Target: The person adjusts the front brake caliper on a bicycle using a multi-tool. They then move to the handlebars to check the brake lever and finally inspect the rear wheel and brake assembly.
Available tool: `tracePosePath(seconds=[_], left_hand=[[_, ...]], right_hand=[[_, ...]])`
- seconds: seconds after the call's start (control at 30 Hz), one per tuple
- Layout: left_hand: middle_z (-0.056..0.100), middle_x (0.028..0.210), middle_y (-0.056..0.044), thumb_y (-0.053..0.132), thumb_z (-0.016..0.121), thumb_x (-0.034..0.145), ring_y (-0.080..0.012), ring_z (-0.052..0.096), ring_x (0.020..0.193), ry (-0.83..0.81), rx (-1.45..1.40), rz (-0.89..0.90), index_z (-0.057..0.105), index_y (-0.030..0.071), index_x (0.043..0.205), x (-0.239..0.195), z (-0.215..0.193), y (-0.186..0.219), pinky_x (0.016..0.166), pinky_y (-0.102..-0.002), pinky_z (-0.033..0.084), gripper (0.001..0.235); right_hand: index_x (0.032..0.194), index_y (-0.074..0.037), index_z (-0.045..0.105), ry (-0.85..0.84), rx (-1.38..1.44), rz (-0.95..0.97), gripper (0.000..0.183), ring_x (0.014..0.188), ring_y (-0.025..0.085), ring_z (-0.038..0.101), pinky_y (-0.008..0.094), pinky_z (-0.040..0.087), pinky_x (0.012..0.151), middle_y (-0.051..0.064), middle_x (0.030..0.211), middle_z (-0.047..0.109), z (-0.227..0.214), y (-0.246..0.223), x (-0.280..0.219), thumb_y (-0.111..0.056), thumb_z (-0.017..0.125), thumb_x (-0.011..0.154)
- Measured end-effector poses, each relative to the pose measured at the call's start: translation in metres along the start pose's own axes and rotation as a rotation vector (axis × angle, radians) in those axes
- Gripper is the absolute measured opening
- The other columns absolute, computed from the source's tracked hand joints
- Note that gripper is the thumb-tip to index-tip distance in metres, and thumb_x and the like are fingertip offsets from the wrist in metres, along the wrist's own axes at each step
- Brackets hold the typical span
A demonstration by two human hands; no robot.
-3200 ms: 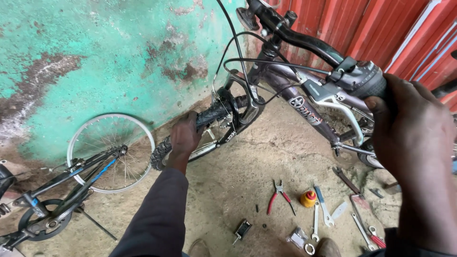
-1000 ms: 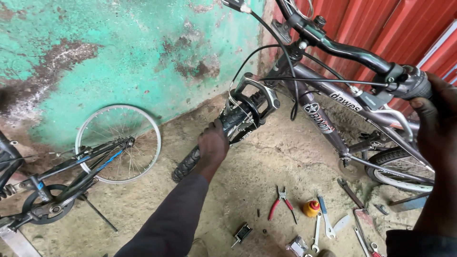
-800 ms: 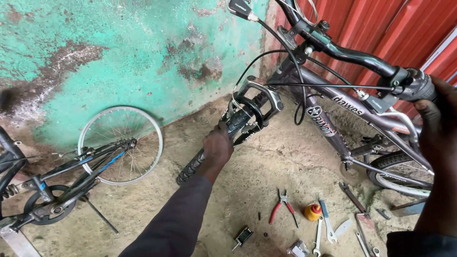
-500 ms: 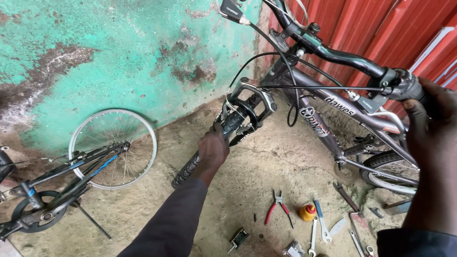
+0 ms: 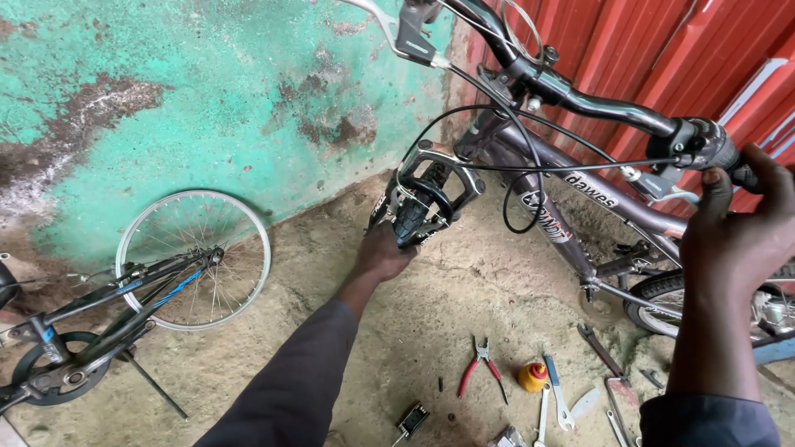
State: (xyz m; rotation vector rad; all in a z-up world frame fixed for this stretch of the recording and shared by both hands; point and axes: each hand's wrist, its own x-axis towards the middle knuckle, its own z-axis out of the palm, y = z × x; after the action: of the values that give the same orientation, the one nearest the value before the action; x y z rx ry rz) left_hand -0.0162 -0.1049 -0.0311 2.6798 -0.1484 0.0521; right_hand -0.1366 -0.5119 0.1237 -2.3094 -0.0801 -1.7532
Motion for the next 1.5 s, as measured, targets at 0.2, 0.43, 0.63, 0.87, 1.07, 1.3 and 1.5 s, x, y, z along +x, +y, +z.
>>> tracePosePath(seconds=[0.2,0.43,0.63,0.87,1.07,1.3,1.5], left_hand=[[0.067,0.089,-0.007,0.031,0.069,0.093,-0.0229,0.061,0.075,-0.04,-0.474,0.112,0.064,0.01,0.109,-0.016,-0.01,-0.005,0.07,-0.04,0.048,0.027],[0.069,0.094,-0.014,0.039,0.069,0.092,-0.0335,0.066,0.08,0.067,-0.305,0.065,0.063,0.004,0.11,-0.004,0.011,0.006,0.075,-0.046,0.052,0.039],[0.07,0.095,-0.017,0.042,0.067,0.091,-0.0377,0.066,0.081,0.115,-0.316,0.104,0.062,0.003,0.112,-0.01,0.005,0.004,0.074,-0.048,0.052,0.045],[0.061,0.126,-0.021,0.05,0.078,0.082,-0.0402,0.067,0.1,0.15,-0.065,0.072,0.05,0.003,0.141,-0.015,-0.008,-0.001,0.084,-0.05,0.055,0.08],[0.066,0.116,-0.019,0.052,0.077,0.08,-0.039,0.069,0.09,0.226,0.043,0.07,0.059,0.004,0.128,-0.016,-0.013,-0.003,0.077,-0.049,0.057,0.07],[0.063,0.11,-0.014,0.047,0.083,0.076,-0.0328,0.067,0.083,0.328,0.138,0.085,0.063,0.008,0.131,-0.016,-0.033,-0.002,0.079,-0.045,0.057,0.069],[0.051,0.139,-0.026,0.061,0.085,0.073,-0.0445,0.047,0.129,0.32,0.194,-0.177,0.052,-0.005,0.14,0.0,-0.039,-0.029,0.116,-0.061,0.029,0.099]], right_hand=[[0.142,0.021,0.061,-0.03,0.148,0.059,0.025,0.105,0.04,0.068,0.045,0.053,0.088,0.034,0.126,0.07,0.016,0.016,-0.007,0.01,0.045,0.127],[0.148,0.009,0.064,-0.186,-0.041,0.25,0.029,0.08,0.047,0.072,0.05,0.057,0.054,0.037,0.117,0.071,0.012,0.013,-0.013,-0.017,0.06,0.137],[0.147,0.024,0.057,-0.085,0.099,-0.021,0.023,0.108,0.049,0.068,0.053,0.054,0.09,0.041,0.13,0.067,0.005,0.001,-0.003,0.015,0.066,0.128],[0.136,0.024,0.064,-0.015,0.061,0.001,0.021,0.1,0.042,0.068,0.048,0.057,0.089,0.035,0.119,0.069,-0.004,0.002,0.001,0.02,0.074,0.117],[0.136,0.025,0.064,-0.129,0.171,0.054,0.024,0.11,0.045,0.061,0.053,0.052,0.09,0.034,0.13,0.055,-0.016,0.006,0.011,0.016,0.074,0.117],[0.128,0.017,0.057,-0.265,0.415,0.386,0.021,0.08,0.026,0.059,0.035,0.05,0.067,0.024,0.105,0.063,-0.034,0.007,0.018,0.002,0.071,0.127],[0.134,0.007,0.063,-0.719,0.338,0.509,0.048,0.062,0.025,0.049,0.037,0.036,0.052,0.016,0.082,0.054,-0.075,-0.036,0.057,-0.015,0.077,0.094]])
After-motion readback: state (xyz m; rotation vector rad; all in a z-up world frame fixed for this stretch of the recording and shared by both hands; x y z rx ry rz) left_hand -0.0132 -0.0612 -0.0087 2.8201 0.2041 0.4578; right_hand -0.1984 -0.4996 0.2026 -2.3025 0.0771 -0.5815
